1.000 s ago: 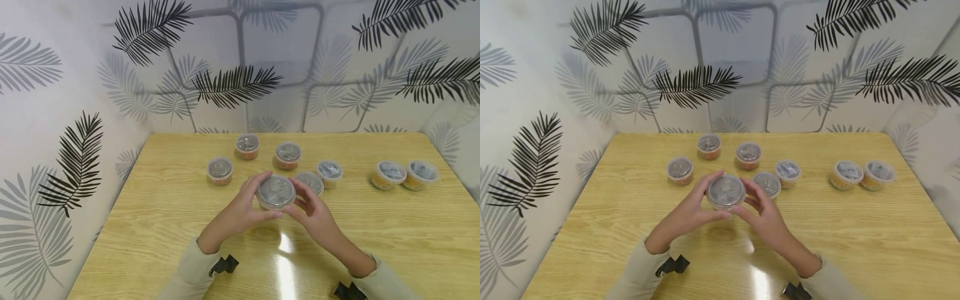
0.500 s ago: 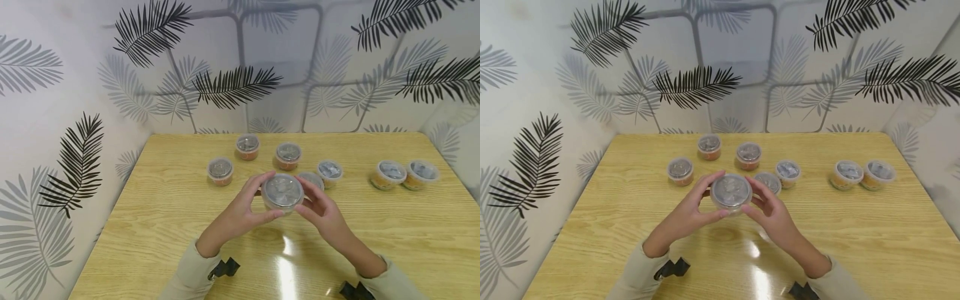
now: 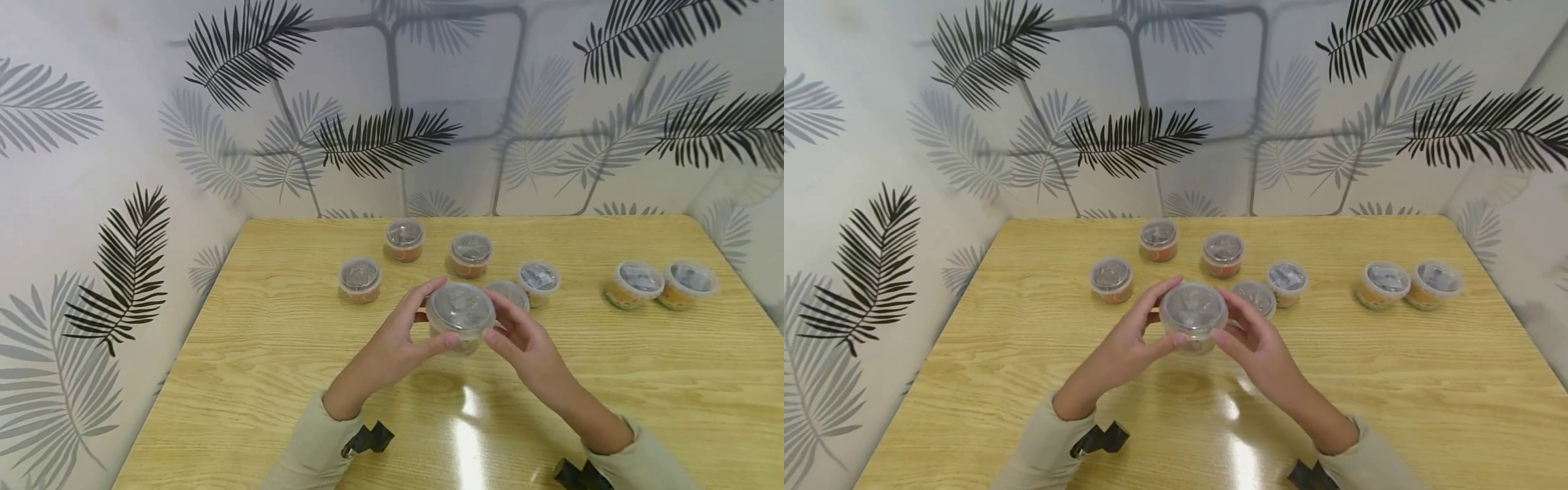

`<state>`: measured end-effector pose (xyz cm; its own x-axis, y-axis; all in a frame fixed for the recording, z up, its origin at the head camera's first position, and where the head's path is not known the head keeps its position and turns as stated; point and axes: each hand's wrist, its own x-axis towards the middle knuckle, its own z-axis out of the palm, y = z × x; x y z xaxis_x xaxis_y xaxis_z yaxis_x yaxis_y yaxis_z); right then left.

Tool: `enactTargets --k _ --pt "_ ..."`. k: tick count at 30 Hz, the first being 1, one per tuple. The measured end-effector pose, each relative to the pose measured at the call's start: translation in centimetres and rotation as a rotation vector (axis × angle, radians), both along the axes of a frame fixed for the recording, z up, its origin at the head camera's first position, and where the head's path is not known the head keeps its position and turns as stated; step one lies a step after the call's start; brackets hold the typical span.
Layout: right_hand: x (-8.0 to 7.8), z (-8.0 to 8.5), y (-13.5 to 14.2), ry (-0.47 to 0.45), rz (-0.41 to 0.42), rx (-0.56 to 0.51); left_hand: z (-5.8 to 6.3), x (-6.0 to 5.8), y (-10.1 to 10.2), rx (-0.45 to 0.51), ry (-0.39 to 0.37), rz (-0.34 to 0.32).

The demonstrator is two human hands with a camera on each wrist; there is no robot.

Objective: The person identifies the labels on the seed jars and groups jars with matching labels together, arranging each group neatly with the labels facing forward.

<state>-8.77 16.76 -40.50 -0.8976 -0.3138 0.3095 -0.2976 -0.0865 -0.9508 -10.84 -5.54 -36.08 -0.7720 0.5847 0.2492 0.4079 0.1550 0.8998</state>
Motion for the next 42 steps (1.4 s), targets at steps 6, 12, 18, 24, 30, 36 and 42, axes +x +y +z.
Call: enactTargets --k 6,12,18,24,30,36,42 --pt "0.0 -0.1 -0.3 -0.098 -0.096 0.112 0.9 0.4 -0.1 -0.030 -0.086 0.017" --pt "-0.2 -0.2 -0.2 -0.096 -0.078 0.105 1.0 0.3 -0.1 -0.037 -0.100 0.016" --pt "-0.7 -0.3 -0.2 -0.031 -0.029 0.049 1.1 0.2 -0.2 -0.043 -0.058 0.042" --pt "-1.0 -0.6 -0.2 -0.020 -0.026 0.012 -0.1 -0.5 -0.3 -0.044 -0.056 0.044" --pt "-1.5 -1.5 -0.7 -0.038 -0.025 -0.010 -3.0 -2.1 -0.5 -0.038 -0.054 0.046" --pt "-2.1 -2.6 -1.4 -0.099 -0.087 0.061 -4.5 -3.1 -0.8 -0.068 -0.093 0.078" --pt "-2.5 -3.3 -2.1 -0.153 -0.095 0.129 -5.8 -4.0 -1.3 -0.065 -0.187 0.093"
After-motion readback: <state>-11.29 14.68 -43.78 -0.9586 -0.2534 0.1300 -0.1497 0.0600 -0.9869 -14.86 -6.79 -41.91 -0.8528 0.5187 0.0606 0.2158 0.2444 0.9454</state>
